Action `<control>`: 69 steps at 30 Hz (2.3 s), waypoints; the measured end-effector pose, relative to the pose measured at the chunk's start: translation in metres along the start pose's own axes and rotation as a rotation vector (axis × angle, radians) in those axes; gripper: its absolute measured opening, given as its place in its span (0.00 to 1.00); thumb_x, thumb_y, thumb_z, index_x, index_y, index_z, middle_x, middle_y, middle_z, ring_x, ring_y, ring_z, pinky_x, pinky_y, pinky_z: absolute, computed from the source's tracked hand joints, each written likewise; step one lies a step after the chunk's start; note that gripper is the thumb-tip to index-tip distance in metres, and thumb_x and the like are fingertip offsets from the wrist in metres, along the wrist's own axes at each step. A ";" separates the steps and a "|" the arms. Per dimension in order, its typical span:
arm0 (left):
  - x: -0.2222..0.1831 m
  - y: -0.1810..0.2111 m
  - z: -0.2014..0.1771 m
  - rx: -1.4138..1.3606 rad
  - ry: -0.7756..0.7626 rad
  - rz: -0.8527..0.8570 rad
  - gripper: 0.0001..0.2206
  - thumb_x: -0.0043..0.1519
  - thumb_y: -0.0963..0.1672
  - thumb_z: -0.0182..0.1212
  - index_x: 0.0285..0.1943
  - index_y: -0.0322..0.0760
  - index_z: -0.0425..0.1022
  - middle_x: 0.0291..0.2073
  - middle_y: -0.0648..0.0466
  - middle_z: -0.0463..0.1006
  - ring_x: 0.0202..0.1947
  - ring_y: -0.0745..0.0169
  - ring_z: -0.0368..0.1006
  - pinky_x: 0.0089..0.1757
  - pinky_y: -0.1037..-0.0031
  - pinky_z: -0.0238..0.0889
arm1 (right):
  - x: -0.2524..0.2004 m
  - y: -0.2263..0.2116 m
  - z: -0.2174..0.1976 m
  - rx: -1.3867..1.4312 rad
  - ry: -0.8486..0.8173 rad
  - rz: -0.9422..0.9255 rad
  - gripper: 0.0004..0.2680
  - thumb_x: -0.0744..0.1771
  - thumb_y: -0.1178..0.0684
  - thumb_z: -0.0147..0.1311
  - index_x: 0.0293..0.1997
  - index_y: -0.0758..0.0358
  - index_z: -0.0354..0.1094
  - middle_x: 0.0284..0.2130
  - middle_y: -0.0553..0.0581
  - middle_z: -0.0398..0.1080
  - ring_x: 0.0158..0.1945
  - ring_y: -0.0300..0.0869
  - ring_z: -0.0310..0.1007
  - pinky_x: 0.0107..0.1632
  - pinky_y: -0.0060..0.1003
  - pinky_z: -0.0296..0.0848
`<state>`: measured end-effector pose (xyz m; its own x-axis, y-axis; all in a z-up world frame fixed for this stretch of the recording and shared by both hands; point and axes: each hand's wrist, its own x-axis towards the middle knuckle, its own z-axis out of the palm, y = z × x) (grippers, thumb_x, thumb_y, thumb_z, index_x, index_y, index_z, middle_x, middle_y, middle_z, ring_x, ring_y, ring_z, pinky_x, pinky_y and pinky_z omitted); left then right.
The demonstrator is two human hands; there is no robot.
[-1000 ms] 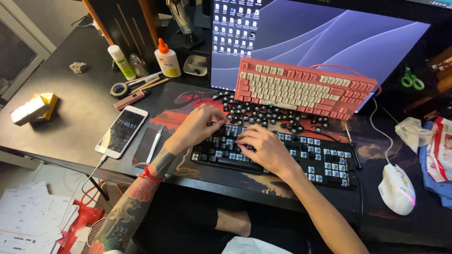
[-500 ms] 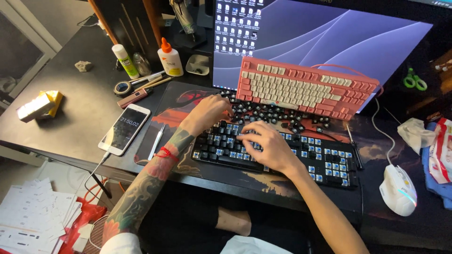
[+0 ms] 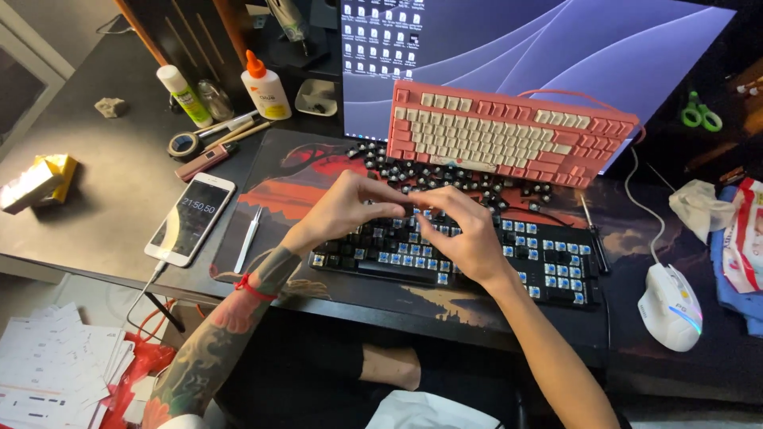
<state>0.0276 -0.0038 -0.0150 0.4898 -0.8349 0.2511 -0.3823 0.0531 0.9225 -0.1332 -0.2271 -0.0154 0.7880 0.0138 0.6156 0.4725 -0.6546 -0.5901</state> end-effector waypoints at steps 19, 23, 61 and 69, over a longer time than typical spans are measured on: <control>-0.013 0.016 0.015 -0.267 -0.108 -0.235 0.13 0.74 0.44 0.76 0.64 0.30 0.91 0.49 0.41 0.96 0.54 0.49 0.93 0.64 0.50 0.84 | -0.002 -0.002 -0.003 0.054 -0.074 -0.009 0.12 0.70 0.63 0.76 0.62 0.60 0.88 0.52 0.57 0.82 0.54 0.53 0.86 0.60 0.53 0.87; -0.011 0.018 0.019 -0.326 -0.102 -0.285 0.14 0.75 0.44 0.75 0.62 0.25 0.90 0.49 0.35 0.96 0.54 0.46 0.93 0.60 0.52 0.86 | -0.001 -0.003 -0.006 0.080 -0.123 -0.013 0.13 0.71 0.63 0.74 0.64 0.61 0.87 0.55 0.57 0.77 0.57 0.54 0.83 0.63 0.57 0.85; -0.014 0.003 -0.032 -0.096 0.236 -0.198 0.09 0.78 0.41 0.67 0.59 0.30 0.91 0.36 0.45 0.91 0.23 0.64 0.79 0.49 0.64 0.77 | -0.025 -0.004 0.024 0.104 -0.289 0.054 0.05 0.70 0.61 0.74 0.51 0.62 0.87 0.49 0.59 0.88 0.60 0.54 0.86 0.62 0.52 0.86; -0.014 -0.007 -0.036 -0.112 0.250 -0.217 0.09 0.78 0.41 0.69 0.60 0.29 0.90 0.36 0.45 0.90 0.24 0.65 0.78 0.46 0.67 0.76 | -0.028 -0.007 0.026 0.056 -0.342 0.076 0.03 0.71 0.58 0.72 0.50 0.61 0.88 0.49 0.58 0.89 0.62 0.52 0.85 0.63 0.50 0.86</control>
<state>0.0518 0.0274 -0.0139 0.7321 -0.6743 0.0964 -0.1665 -0.0399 0.9852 -0.1477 -0.2032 -0.0421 0.9039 0.2253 0.3635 0.4207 -0.6215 -0.6609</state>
